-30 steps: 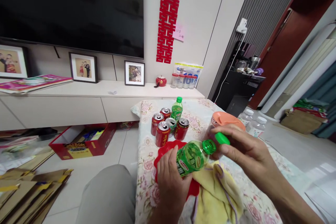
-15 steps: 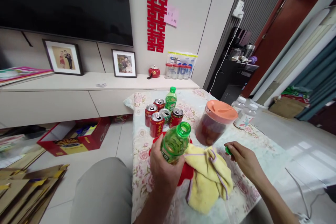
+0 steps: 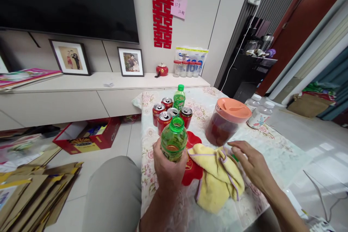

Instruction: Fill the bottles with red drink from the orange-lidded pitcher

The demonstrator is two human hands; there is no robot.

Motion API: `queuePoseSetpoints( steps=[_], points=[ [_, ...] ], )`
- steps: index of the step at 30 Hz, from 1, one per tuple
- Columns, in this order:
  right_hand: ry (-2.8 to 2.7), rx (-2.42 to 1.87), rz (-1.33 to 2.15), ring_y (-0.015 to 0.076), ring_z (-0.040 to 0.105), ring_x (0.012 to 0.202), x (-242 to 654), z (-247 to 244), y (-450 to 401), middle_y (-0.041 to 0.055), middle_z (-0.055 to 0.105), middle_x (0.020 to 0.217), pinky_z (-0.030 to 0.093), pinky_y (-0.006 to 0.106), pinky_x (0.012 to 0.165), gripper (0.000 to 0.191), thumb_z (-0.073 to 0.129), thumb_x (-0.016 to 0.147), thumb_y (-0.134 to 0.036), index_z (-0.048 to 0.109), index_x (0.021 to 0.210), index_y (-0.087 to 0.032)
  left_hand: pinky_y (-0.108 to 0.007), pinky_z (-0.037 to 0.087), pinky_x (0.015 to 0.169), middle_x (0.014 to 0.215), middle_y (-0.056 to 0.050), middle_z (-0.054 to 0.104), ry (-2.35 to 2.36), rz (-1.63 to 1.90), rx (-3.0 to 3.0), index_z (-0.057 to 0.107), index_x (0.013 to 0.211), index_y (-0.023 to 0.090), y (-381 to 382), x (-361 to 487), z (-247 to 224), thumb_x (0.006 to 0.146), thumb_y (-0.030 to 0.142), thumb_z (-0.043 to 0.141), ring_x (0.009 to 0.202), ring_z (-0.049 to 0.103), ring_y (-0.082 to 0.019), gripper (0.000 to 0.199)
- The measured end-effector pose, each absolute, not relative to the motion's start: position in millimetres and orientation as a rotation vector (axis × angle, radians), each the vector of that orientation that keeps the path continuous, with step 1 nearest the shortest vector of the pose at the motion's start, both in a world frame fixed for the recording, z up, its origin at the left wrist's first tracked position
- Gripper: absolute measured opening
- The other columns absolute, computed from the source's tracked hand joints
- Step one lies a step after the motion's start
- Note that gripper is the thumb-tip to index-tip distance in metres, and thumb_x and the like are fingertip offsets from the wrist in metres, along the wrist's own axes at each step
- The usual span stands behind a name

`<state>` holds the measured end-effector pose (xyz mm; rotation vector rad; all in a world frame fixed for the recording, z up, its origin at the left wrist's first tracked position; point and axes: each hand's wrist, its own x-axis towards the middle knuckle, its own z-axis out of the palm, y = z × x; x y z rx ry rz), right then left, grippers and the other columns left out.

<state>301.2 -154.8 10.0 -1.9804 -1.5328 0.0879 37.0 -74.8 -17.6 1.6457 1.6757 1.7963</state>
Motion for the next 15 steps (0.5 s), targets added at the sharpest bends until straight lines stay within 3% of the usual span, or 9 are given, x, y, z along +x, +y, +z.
queuePoseSetpoints(
  steps=[3,5,9,12,15],
  points=[
    [-1.947,-1.745,0.168,0.0281,0.058,0.124,265.3,29.8,-156.8,0.0124,0.066,0.130,0.048,0.045,0.104,0.041,0.049,0.099,-0.043,0.064,0.131,-0.023,-0.048,0.059,0.087,0.114,-0.019,0.069,1.668,1.788,1.639,0.047,0.126,0.015,-75.2,37.2,-16.7,0.070,0.034,0.072,0.108,0.070,-0.036,0.064],
    [-2.167,-1.665,0.138,0.0303,0.056,0.126,246.1,31.8,-157.0,0.0127,0.062,0.135,0.049,0.048,0.103,0.044,0.055,0.097,-0.037,0.059,0.139,-0.026,-0.047,0.059,0.087,0.113,-0.018,0.069,1.660,1.777,1.636,0.048,0.126,0.015,-75.3,36.7,-15.7,0.070,0.034,0.071,0.108,0.070,-0.035,0.063],
    [-2.170,-1.698,0.023,0.0251,0.066,0.096,235.6,15.0,-159.1,0.0152,0.065,0.109,0.057,0.038,0.078,0.039,0.042,0.100,-0.024,0.067,0.129,-0.019,-0.047,0.059,0.085,0.108,-0.016,0.070,1.652,1.740,1.634,0.050,0.124,0.015,-75.1,36.0,-13.3,0.069,0.034,0.071,0.101,0.072,-0.034,0.062],
    [-1.914,-1.881,-0.131,0.0242,0.066,0.086,241.3,2.7,-162.2,0.0147,0.063,0.101,0.057,0.038,0.074,0.038,0.042,0.101,-0.028,0.070,0.122,-0.014,-0.047,0.059,0.086,0.108,-0.016,0.070,1.642,1.740,1.614,0.050,0.124,0.016,-75.2,36.5,-11.3,0.069,0.034,0.071,0.102,0.072,-0.034,0.061],
    [-1.877,-2.075,-0.056,0.0257,0.066,0.084,241.9,0.1,-162.9,0.0130,0.062,0.096,0.057,0.041,0.073,0.037,0.043,0.099,-0.029,0.071,0.120,-0.014,-0.047,0.058,0.088,0.112,-0.017,0.070,1.633,1.721,1.573,0.049,0.124,0.016,-75.3,36.3,-10.1,0.069,0.035,0.072,0.105,0.071,-0.034,0.062]
  ],
)
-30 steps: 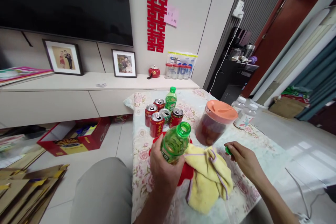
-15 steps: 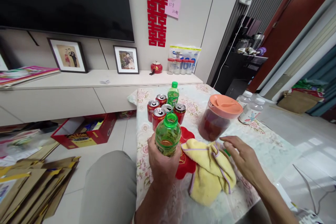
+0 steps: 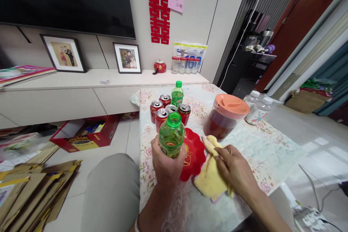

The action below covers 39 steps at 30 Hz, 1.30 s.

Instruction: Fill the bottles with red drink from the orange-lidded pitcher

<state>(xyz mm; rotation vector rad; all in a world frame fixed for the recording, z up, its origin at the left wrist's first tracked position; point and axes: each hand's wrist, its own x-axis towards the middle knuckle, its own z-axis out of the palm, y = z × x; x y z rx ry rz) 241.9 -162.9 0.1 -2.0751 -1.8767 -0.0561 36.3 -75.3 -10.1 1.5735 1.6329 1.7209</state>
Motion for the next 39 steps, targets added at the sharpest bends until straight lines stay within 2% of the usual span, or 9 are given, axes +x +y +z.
queuePoseSetpoints(
  steps=[3,6,9,11,17,24,29,32,39],
  points=[
    [-2.011,-2.112,0.079,0.0291,0.065,0.091,236.4,5.8,-161.0,0.0138,0.062,0.096,0.056,0.044,0.078,0.035,0.046,0.097,-0.028,0.072,0.116,-0.016,-0.047,0.058,0.088,0.113,-0.018,0.069,1.633,1.698,1.513,0.049,0.122,0.016,-75.0,35.3,-10.4,0.067,0.040,0.075,0.104,0.071,-0.034,0.065],
    [-2.089,-2.019,0.219,0.0306,0.064,0.098,234.8,15.8,-159.0,0.0143,0.065,0.102,0.054,0.048,0.085,0.034,0.053,0.097,-0.037,0.072,0.118,-0.018,-0.049,0.057,0.088,0.113,-0.017,0.069,1.636,1.674,1.470,0.049,0.122,0.017,-74.7,34.8,-11.5,0.065,0.045,0.077,0.106,0.070,-0.035,0.069],
    [-1.957,-1.876,0.315,0.0286,0.062,0.110,243.1,26.3,-158.2,0.0132,0.068,0.117,0.051,0.048,0.096,0.038,0.050,0.100,-0.043,0.068,0.126,-0.022,-0.051,0.056,0.089,0.113,-0.016,0.068,1.621,1.601,1.496,0.048,0.126,0.017,-75.0,35.1,-12.5,0.068,0.048,0.075,0.105,0.069,-0.036,0.071],
    [-1.788,-1.817,0.296,0.0269,0.063,0.112,252.9,32.6,-157.7,0.0119,0.069,0.120,0.049,0.046,0.099,0.038,0.048,0.100,-0.044,0.070,0.120,-0.021,-0.052,0.056,0.088,0.112,-0.016,0.067,1.603,1.558,1.536,0.046,0.130,0.017,-75.5,35.3,-13.3,0.071,0.049,0.073,0.104,0.069,-0.036,0.072],
    [-1.162,-1.761,0.221,0.0244,0.066,0.090,289.8,40.5,-151.5,0.0070,0.074,0.098,0.051,0.039,0.086,0.030,0.068,0.084,-0.050,0.075,0.086,-0.021,-0.053,0.054,0.092,0.118,-0.016,0.064,1.526,1.616,1.762,0.045,0.134,0.016,-74.1,34.6,-18.9,0.076,0.044,0.071,0.111,0.065,-0.035,0.070],
    [-0.765,-1.610,0.139,0.0220,0.064,0.086,334.5,21.5,-118.6,0.0065,0.071,0.092,0.055,0.040,0.082,0.036,0.072,0.075,-0.049,0.072,0.091,-0.017,-0.047,0.057,0.088,0.120,-0.017,0.063,1.483,1.617,1.875,0.045,0.132,0.016,-73.0,35.7,-22.0,0.078,0.037,0.074,0.113,0.066,-0.034,0.065],
    [-0.625,-1.485,0.209,0.0216,0.065,0.092,351.4,20.6,-84.6,0.0088,0.071,0.107,0.055,0.038,0.081,0.042,0.074,0.067,-0.041,0.072,0.101,-0.016,-0.045,0.058,0.087,0.120,-0.019,0.065,1.498,1.584,1.938,0.041,0.137,0.014,-75.7,38.7,-21.6,0.080,0.033,0.073,0.113,0.068,-0.035,0.068],
    [-0.642,-1.427,0.334,0.0211,0.067,0.092,352.5,26.9,-68.6,0.0063,0.074,0.108,0.055,0.034,0.077,0.039,0.072,0.063,-0.033,0.075,0.099,-0.019,-0.045,0.058,0.088,0.120,-0.019,0.065,1.492,1.587,2.012,0.039,0.140,0.013,-76.5,39.8,-21.6,0.081,0.029,0.071,0.113,0.067,-0.034,0.069],
    [-0.635,-1.314,0.453,0.0214,0.067,0.073,353.5,29.6,-43.8,0.0030,0.073,0.072,0.054,0.033,0.064,0.028,0.074,0.050,-0.024,0.073,0.078,-0.017,-0.047,0.058,0.091,0.122,-0.020,0.057,1.460,1.658,2.086,0.041,0.138,0.010,-74.6,44.1,-24.9,0.083,0.026,0.065,0.114,0.063,-0.033,0.062]
  ],
)
